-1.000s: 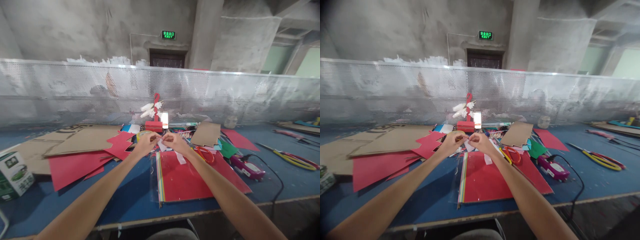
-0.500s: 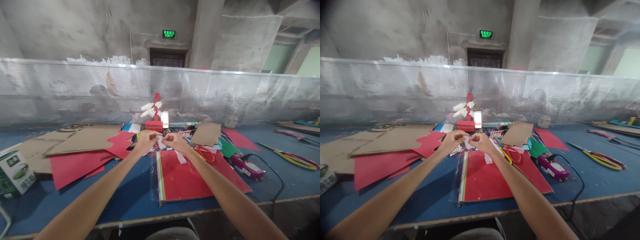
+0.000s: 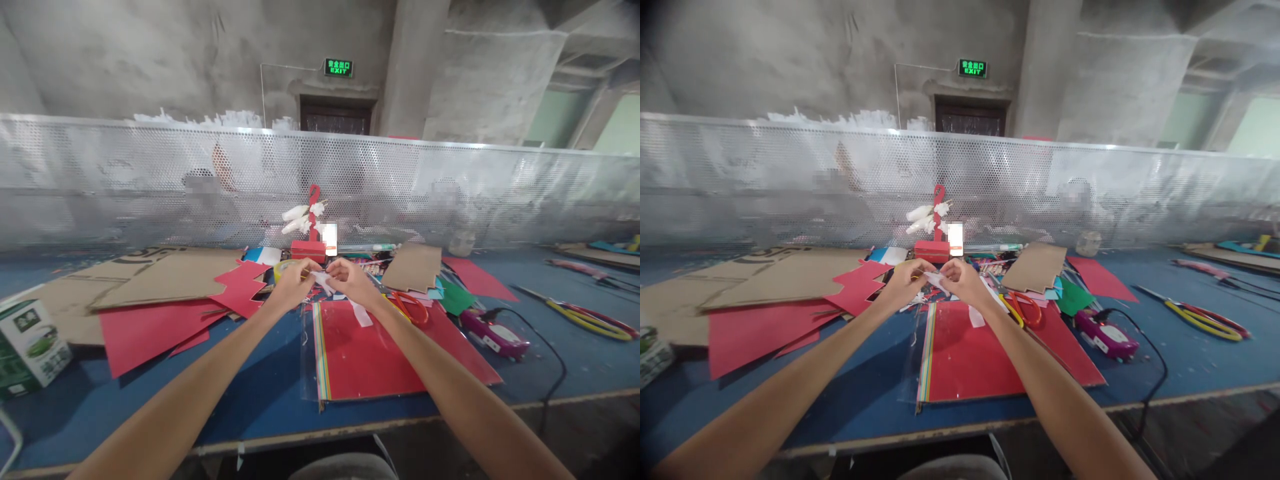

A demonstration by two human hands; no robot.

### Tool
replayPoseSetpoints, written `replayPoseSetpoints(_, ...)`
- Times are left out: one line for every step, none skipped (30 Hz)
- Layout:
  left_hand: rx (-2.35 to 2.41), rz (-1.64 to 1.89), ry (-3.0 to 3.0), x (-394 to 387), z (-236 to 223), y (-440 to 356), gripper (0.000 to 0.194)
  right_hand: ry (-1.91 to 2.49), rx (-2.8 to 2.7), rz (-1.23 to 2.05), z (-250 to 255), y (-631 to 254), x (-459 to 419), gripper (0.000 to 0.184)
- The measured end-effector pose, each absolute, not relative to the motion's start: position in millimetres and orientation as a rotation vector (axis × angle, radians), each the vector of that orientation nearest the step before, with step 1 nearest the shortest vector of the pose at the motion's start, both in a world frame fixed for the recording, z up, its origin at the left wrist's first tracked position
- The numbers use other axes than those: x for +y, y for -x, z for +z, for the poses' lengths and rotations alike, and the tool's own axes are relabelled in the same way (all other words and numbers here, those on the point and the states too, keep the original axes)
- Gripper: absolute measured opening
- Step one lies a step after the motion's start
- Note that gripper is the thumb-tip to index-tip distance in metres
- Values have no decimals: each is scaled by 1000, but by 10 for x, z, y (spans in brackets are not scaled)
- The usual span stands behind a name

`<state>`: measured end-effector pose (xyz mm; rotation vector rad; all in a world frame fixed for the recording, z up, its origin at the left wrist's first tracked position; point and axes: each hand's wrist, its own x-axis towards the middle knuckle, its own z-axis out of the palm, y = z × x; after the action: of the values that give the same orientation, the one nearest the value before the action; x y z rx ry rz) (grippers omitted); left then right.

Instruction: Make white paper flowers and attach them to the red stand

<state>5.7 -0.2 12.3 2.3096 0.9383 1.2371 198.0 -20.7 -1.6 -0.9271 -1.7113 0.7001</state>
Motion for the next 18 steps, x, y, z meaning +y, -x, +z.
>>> replayPoseSetpoints(943,1227,-2344,-8,126,-55,20,925,-1717,686,-21,-1983,-203,26)
replayPoseSetpoints(939,1206,-2378,-13,127,-54,20,925,-1723,677,-24,-1984,-205,26)
replayPoseSetpoints(929,1177,-2403,-17,125,-52,20,925,-1729,676,-24,-1983,-210,25)
replayPoseSetpoints(921,1145,-2416,-19,122,-51,20,925,-1735,680,-22,-1980,-219,25)
replayPoseSetpoints(918,1113,-2421,-18,117,-49,21,924,-1739,687,-17,-1976,-230,24)
replayPoseSetpoints(922,1089,-2425,-15,111,-46,22,923,-1741,698,-11,-1972,-242,24)
replayPoseSetpoints(935,1068,-2432,-10,105,-42,23,926,-1740,711,-4,-1968,-253,24)
replayPoseSetpoints(955,1051,-2443,-4,100,-36,24,932,-1739,725,3,-1965,-262,24)
replayPoseSetpoints(979,1038,-2458,2,97,-30,26,938,-1740,737,9,-1964,-271,24)
replayPoseSetpoints(1001,1024,-2475,8,94,-23,27,944,-1742,743,15,-1964,-277,24)
replayPoseSetpoints(1020,1012,-2490,13,92,-17,28,950,-1747,743,19,-1966,-281,24)
replayPoseSetpoints(1037,1006,-2502,18,90,-12,28,956,-1753,736,23,-1968,-284,23)
replayPoseSetpoints(1047,1002,-2509,21,88,-8,29,962,-1762,719,26,-1971,-285,22)
replayPoseSetpoints(1051,999,-2514,23,85,-5,29,969,-1769,693,27,-1974,-285,21)
replayPoseSetpoints(1051,994,-2515,26,82,-3,29,980,-1776,664,27,-1978,-282,20)
replayPoseSetpoints(1053,991,-2511,27,78,-2,28,990,-1782,637,25,-1982,-279,19)
replayPoseSetpoints(1056,988,-2503,29,75,-1,26,999,-1790,616,22,-1986,-274,18)
replayPoseSetpoints(1059,985,-2494,31,72,1,25,1007,-1798,600,18,-1990,-270,18)
